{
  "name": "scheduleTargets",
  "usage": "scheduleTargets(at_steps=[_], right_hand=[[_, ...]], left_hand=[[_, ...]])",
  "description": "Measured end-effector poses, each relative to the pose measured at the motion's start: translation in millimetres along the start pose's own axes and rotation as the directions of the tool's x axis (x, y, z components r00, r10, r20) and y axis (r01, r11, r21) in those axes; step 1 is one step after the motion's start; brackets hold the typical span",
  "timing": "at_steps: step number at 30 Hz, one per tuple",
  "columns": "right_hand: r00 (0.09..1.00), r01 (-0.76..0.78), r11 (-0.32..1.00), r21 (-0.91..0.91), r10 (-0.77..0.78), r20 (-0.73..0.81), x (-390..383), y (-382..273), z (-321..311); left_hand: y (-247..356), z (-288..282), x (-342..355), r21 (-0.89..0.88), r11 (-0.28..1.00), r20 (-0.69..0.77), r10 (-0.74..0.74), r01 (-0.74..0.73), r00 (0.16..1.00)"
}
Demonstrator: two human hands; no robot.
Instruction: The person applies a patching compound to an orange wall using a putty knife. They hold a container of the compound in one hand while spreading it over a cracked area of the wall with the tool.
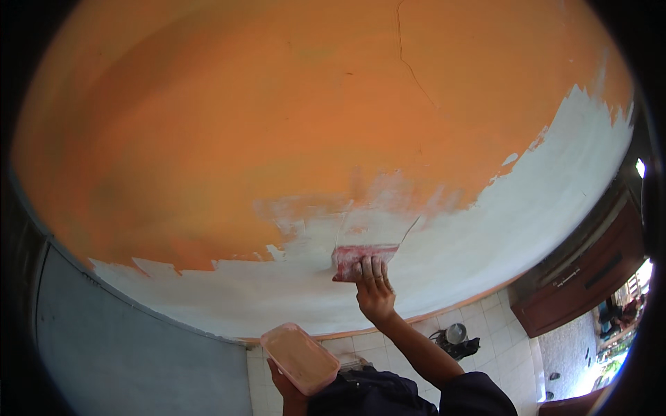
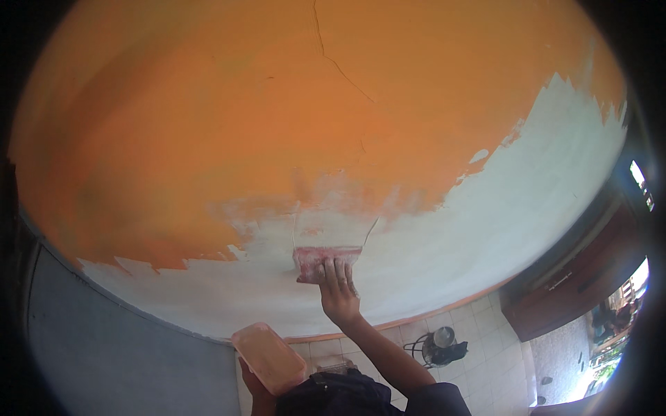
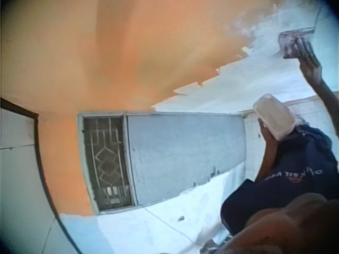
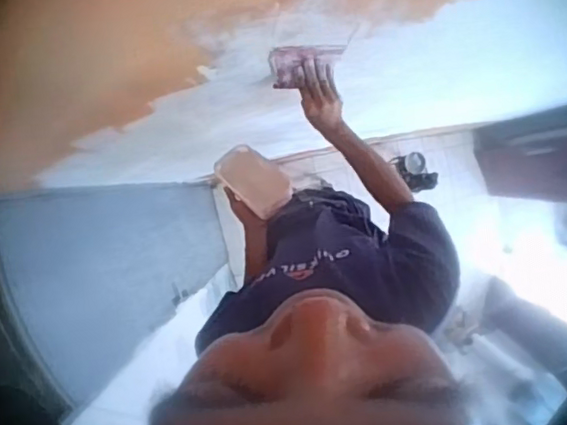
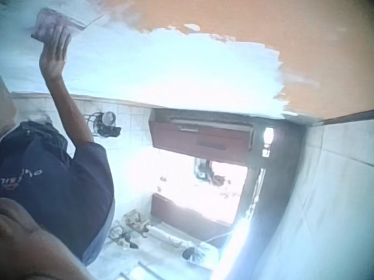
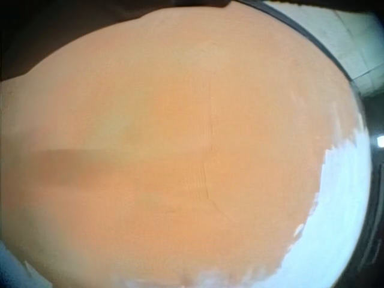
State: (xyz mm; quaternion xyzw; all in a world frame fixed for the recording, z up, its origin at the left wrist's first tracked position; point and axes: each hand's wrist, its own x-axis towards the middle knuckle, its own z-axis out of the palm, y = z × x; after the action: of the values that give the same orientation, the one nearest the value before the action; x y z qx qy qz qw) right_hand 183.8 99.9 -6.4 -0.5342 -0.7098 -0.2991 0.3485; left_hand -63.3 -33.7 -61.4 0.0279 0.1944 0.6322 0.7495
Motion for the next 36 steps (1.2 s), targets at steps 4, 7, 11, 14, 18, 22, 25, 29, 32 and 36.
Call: scheduleTargets(at_steps=[4, 7, 11, 14, 18, 22, 25, 29, 32, 36], right_hand=[[0.993, -0.001, 0.998, 0.061, -0.006, 0.12, -42.0, -5.9, 12.5], [0.991, -0.011, 0.987, 0.163, -0.012, 0.135, -59.0, -8.7, 4.2], [0.997, -0.029, 0.949, 0.314, 0.006, 0.072, -75.9, -6.4, -40.4], [0.987, 0.047, 0.979, 0.199, -0.015, -0.158, -50.4, 13.3, -82.5], [0.924, -0.076, 0.995, -0.061, 0.047, -0.38, 39.2, 51.1, -117.1], [0.946, -0.058, 0.998, -0.019, 0.048, -0.321, 40.6, 66.3, -68.6], [0.978, -0.023, 0.999, -0.028, 0.017, -0.207, -22.5, 61.6, -19.9], [0.997, -0.076, 0.981, 0.177, 0.071, 0.036, -100.6, 30.1, -11.0], [0.965, -0.243, 0.922, 0.3, 0.201, 0.166, -123.5, 12.9, -37.1], [0.974, -0.186, 0.925, 0.332, 0.217, -0.06, -74.6, 8.8, -88.5]], left_hand=[[6.3, -7.5, 0.8, 0.041, 0.999, -0.055, 0.03, -0.028, 0.998], [9.5, -15.1, 5.4, 0.086, 0.996, -0.016, 0.02, -0.018, 1.0], [7.5, -18.0, 5.9, 0.101, 0.995, 0.023, -0.005, 0.002, 1.0], [4.7, -16.0, 3.2, 0.052, 0.997, 0.069, -0.066, 0.063, 0.995], [5.1, -0.5, -13.1, 0.0, 0.999, -0.053, -0.038, 0.038, 0.998], [3.5, -0.6, -10.9, 0.018, 0.999, -0.037, -0.034, 0.034, 0.999], [0.4, 2.5, -4.3, 0.047, 0.999, -0.006, -0.009, 0.009, 1.0], [5.6, -21.2, -6.2, 0.087, 0.996, 0.037, -0.014, 0.011, 0.999], [9.6, -24.4, -7.2, 0.041, 0.999, 0.019, 0.004, -0.004, 1.0], [10.7, -17.7, -13.5, 0.029, 0.999, 0.006, -0.02, 0.02, 1.0]])
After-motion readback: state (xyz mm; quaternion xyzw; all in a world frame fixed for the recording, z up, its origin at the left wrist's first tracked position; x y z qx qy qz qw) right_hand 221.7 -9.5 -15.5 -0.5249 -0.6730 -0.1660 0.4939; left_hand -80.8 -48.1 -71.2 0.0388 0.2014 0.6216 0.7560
